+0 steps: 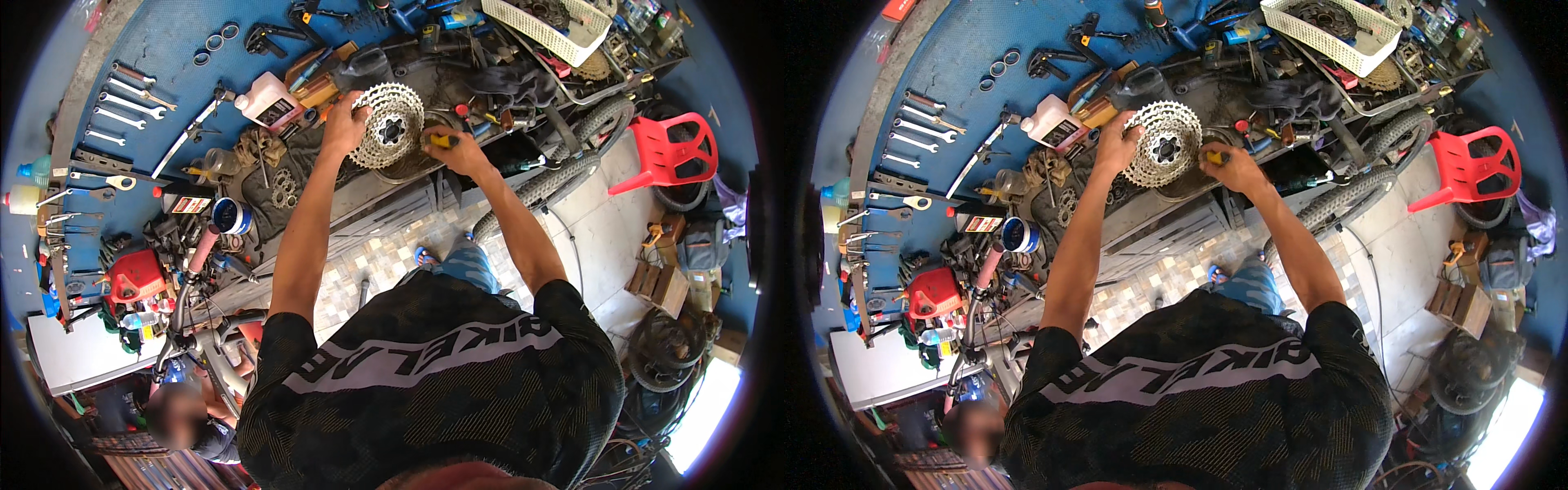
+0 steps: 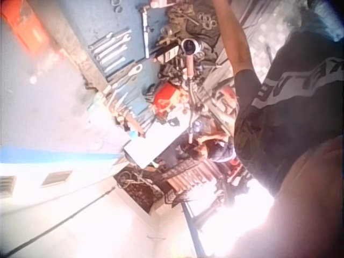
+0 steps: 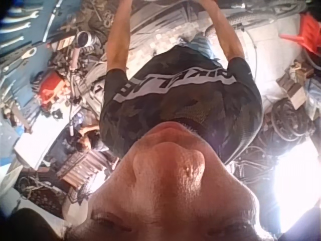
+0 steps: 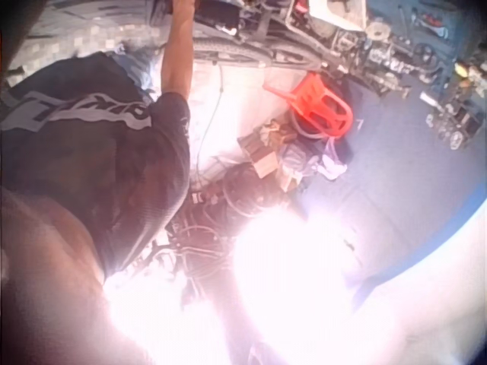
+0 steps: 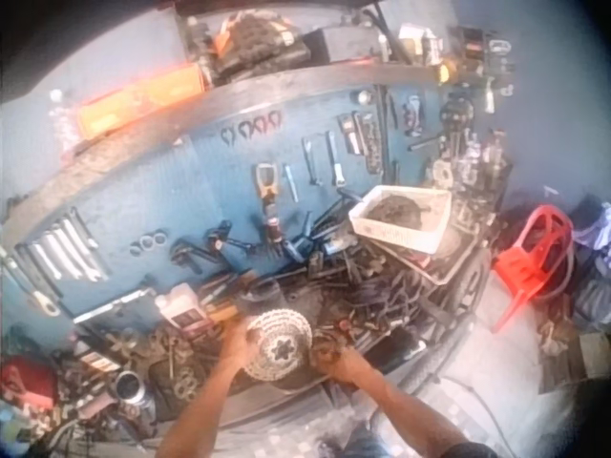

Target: The person scrubs a bicycle cassette with a brush over a metal tray, rotating the cassette to clean between the sprockets. The person then places the cassette on the workbench and continues scrubbing it with the brush.

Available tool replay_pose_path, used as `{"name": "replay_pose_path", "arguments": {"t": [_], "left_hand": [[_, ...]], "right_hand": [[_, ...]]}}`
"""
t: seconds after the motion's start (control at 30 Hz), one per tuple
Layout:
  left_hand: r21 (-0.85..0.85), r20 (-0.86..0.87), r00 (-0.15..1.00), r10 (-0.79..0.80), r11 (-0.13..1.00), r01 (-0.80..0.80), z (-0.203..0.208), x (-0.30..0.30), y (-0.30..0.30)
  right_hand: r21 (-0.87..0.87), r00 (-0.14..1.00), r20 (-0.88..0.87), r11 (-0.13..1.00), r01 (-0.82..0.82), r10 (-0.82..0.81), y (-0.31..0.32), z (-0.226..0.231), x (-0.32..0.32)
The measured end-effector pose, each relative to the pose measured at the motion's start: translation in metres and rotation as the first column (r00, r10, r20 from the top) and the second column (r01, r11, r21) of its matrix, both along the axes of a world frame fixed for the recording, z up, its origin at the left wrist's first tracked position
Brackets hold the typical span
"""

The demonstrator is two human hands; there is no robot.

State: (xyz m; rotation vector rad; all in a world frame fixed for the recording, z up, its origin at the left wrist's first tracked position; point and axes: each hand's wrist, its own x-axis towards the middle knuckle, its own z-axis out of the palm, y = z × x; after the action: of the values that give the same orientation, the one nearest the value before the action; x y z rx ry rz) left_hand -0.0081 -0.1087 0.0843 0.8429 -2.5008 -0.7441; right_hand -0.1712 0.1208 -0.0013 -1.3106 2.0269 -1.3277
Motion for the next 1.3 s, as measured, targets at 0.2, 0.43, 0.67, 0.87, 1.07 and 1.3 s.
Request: {"name": "replay_pose_path", "arguments": {"t": [0.2, 0.43, 0.67, 0.87, 1.07, 1.3], "left_hand": [[-0.051, 0.028, 0.999, -0.019, 0.998, 0.021, 0.013, -0.003, 0.012], [0.059, 0.105, 0.994, -0.023, 0.998, 0.017, 0.025, -0.009, 0.018], [-0.079, 0.060, 0.996, -0.071, 0.994, 0.075, 0.021, -0.015, 0.023], [-0.055, 0.071, 0.982, -0.175, 0.982, 0.179, 0.020, -0.021, 0.017], [0.005, 0.066, 0.963, -0.262, 0.965, 0.262, 0.026, -0.021, 0.001], [0.006, 0.044, 0.920, -0.389, 0.921, 0.389, 0.020, -0.024, -0.008]], "right_hand": [[0.083, 0.968, -0.249, 0.994, 0.067, -0.044, 0.001, -0.003, -0.014], [-0.108, 0.922, 0.321, 0.959, 0.263, -0.217, -0.032, 0.019, -0.021], [-0.319, 0.867, 0.473, 0.888, 0.333, -0.155, -0.055, 0.020, -0.007], [-0.300, 0.871, 0.428, 0.871, 0.389, -0.242, -0.066, 0.043, 0.025], [-0.201, 0.706, 0.554, 0.752, 0.628, -0.441, -0.053, -0.019, 0.012], [-0.276, 0.706, 0.489, 0.677, 0.683, -0.513, -0.071, 0.027, 0.049]]}}
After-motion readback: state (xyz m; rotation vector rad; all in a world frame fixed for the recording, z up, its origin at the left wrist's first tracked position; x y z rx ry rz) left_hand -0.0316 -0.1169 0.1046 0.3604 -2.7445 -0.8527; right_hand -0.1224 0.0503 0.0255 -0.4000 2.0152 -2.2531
